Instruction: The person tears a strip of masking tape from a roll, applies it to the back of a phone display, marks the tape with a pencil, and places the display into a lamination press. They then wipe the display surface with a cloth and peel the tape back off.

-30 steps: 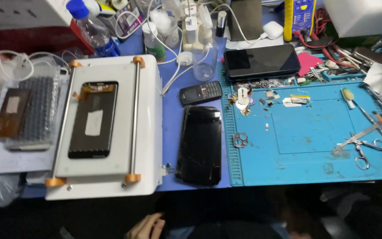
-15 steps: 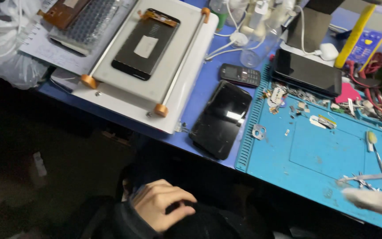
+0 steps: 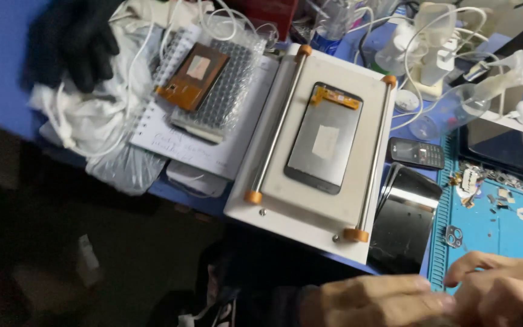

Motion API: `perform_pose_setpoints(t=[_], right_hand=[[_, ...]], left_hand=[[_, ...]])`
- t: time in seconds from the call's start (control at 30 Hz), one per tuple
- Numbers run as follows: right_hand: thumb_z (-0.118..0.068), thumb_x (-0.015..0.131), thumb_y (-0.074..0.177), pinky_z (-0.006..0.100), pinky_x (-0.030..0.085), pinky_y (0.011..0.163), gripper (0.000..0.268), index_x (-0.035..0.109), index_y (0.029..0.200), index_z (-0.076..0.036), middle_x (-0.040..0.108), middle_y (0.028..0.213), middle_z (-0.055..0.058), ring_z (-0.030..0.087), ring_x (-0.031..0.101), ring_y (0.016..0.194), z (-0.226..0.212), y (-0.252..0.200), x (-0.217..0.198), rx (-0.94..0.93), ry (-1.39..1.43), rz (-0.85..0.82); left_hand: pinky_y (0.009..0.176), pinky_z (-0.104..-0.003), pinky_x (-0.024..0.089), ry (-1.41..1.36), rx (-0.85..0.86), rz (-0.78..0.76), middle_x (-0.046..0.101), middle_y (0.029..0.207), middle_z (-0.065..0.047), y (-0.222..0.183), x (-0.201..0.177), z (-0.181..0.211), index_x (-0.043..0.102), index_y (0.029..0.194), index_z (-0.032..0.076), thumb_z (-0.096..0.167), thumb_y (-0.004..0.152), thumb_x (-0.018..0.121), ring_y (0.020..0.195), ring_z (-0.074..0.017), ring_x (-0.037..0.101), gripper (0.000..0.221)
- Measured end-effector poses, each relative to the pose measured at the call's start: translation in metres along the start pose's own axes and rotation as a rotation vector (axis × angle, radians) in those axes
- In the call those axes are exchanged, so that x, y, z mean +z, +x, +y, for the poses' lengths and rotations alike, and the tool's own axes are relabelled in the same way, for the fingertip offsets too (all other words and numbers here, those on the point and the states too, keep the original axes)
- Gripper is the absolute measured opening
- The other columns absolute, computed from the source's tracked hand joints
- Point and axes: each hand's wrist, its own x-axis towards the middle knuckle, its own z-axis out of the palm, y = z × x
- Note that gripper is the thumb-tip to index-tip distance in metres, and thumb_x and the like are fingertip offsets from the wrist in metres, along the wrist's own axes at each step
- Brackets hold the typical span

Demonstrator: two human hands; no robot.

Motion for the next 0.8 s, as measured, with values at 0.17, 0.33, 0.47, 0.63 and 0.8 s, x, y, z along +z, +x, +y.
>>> perform_pose_setpoints(t=[0.17,0.33,0.47,0.63,0.8], right_hand=[[-0.013,0.071,0.093,0.039,0.061,0.084,0.015,0.057,0.096,-0.010,0.076,0.096,0.010,0.022,0.074,0.089,-0.069,0.079,0.073,0.073,0.069,0.065],[0.013,0.057,0.089,0.037,0.054,0.093,0.025,0.053,0.109,-0.002,0.063,0.112,0.017,0.030,0.064,0.107,-0.070,0.068,0.103,0.126,0.392,0.224],[0.009,0.057,0.087,0.036,0.057,0.083,0.037,0.055,0.122,-0.002,0.054,0.122,0.017,0.027,0.057,0.103,-0.053,0.044,0.125,0.319,0.306,0.323],[-0.004,0.066,0.086,0.036,0.051,0.091,0.039,0.058,0.124,0.001,0.059,0.117,0.013,0.025,0.059,0.104,-0.058,0.046,0.135,0.237,0.248,0.363],[-0.017,0.085,0.081,0.035,0.051,0.081,0.032,0.064,0.102,-0.004,0.061,0.104,0.009,0.024,0.060,0.095,-0.081,0.070,0.140,0.302,0.004,0.467]], left_hand=[[0.099,-0.033,0.065,0.363,0.097,0.164,0.075,0.124,-0.009,-0.012,0.011,0.007,0.063,0.134,0.005,0.021,0.104,0.074,0.109,-0.0242,0.079,0.036],[0.081,-0.033,0.062,-0.004,-0.080,0.054,0.071,0.112,-0.011,-0.023,-0.003,0.016,0.056,0.146,0.005,0.028,0.101,0.067,0.091,-0.0217,0.074,0.052],[0.077,-0.035,0.061,-0.017,-0.205,-0.200,0.067,0.098,-0.010,-0.007,-0.015,0.019,0.053,0.154,0.002,0.030,0.100,0.073,0.084,-0.0236,0.071,0.064],[0.076,-0.029,0.061,-0.089,-0.156,-0.360,0.066,0.107,-0.007,0.013,-0.020,0.000,0.057,0.148,0.005,0.026,0.105,0.070,0.092,-0.0189,0.071,0.050],[0.065,-0.035,0.056,-0.033,-0.034,-0.444,0.064,0.092,-0.009,0.038,-0.015,-0.015,0.061,0.144,0.000,0.021,0.100,0.071,0.077,-0.0229,0.067,0.049]])
